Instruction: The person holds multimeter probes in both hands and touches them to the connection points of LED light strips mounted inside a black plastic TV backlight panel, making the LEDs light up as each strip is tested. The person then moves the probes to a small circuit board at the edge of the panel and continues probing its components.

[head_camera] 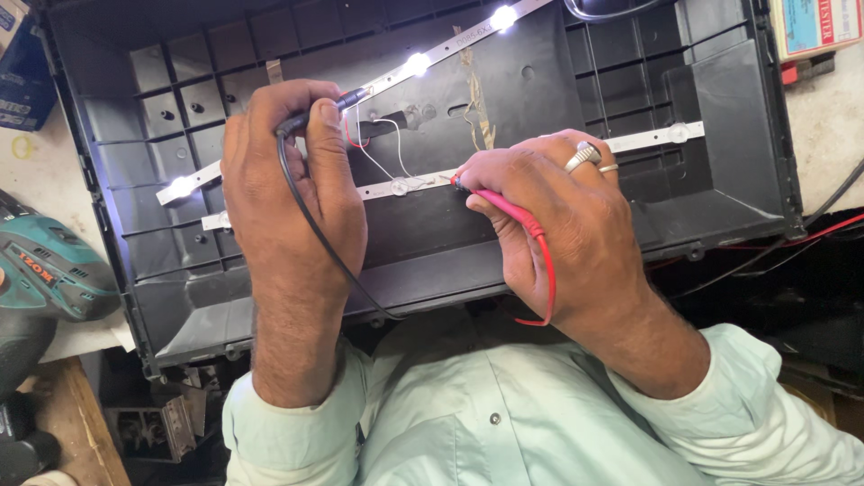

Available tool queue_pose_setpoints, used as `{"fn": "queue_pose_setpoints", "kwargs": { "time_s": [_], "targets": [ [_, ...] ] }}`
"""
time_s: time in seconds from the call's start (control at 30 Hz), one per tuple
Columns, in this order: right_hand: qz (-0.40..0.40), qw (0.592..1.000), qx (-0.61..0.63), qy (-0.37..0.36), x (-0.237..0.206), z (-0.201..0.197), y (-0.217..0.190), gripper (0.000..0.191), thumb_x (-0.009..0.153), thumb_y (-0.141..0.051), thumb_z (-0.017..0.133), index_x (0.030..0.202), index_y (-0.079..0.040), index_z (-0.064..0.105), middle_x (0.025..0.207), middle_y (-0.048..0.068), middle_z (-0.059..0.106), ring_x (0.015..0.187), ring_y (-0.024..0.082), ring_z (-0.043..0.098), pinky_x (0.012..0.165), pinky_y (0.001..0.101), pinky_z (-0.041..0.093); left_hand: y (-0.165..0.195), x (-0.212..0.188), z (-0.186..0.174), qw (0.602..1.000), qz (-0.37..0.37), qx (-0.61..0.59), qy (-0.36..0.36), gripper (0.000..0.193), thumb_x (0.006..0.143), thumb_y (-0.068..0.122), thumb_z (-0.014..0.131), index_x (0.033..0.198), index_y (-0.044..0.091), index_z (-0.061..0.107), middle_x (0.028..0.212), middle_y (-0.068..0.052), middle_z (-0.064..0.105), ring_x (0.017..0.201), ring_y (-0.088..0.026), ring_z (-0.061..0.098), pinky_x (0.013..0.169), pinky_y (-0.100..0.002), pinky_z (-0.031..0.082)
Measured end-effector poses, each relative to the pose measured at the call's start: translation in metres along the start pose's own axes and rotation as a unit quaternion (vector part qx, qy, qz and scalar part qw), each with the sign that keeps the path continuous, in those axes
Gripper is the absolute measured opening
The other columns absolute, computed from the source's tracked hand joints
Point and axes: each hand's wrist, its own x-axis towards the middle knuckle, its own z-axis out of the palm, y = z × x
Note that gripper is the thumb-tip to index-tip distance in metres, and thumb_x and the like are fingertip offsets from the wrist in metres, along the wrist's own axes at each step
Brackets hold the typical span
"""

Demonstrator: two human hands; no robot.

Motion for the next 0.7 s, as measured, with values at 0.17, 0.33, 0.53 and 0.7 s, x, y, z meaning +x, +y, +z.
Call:
{"fn": "queue_pose_setpoints", "kwargs": {
  "time_s": [0.17,0.33,0.53,0.7],
  "targets": [
    [0.003,1.0,-0.005,-0.004,-0.0002,0.0,-0.0004,0.019,0.1,-0.005,0.074,0.116,-0.012,0.064,0.105,0.002,0.071,0.102,0.026,0.066,0.103,0.0424,0.045,-0.0011,-0.0006,0.0002,1.0,0.016,0.005,-0.001,0.008,0.119,0.009,0.056,0.118,0.005,0.063,0.099,-0.006,0.066,0.094,-0.015,0.063,0.08,-0.03,0.051],
    [0.004,1.0,-0.006,-0.004,0.0003,0.0002,0.0001,0.018,0.101,-0.005,0.072,0.115,-0.012,0.064,0.108,0.002,0.072,0.103,0.027,0.066,0.103,0.0425,0.045,-0.0001,-0.0009,-0.0001,1.0,0.013,0.012,0.001,0.007,0.118,0.008,0.057,0.117,0.005,0.063,0.095,-0.005,0.067,0.094,-0.017,0.062,0.079,-0.031,0.049],
    [0.002,1.0,-0.006,-0.006,0.0002,-0.0006,0.0001,0.018,0.101,-0.005,0.072,0.115,-0.012,0.064,0.108,0.002,0.072,0.103,0.026,0.066,0.104,0.0424,0.045,-0.0006,0.0,0.0002,0.999,0.027,0.017,0.003,0.008,0.117,0.007,0.056,0.117,0.006,0.063,0.096,-0.004,0.068,0.095,-0.017,0.062,0.082,-0.031,0.05],
    [0.004,1.0,-0.01,-0.005,-0.0001,0.0009,-0.0005,0.017,0.101,-0.006,0.072,0.115,-0.012,0.064,0.108,0.002,0.072,0.103,0.026,0.066,0.103,0.0423,0.045,-0.0022,-0.0013,-0.0003,1.0,0.023,0.008,0.001,0.009,0.116,0.007,0.055,0.118,0.005,0.063,0.097,-0.005,0.067,0.095,-0.016,0.063,0.082,-0.031,0.051]
  ]
}}
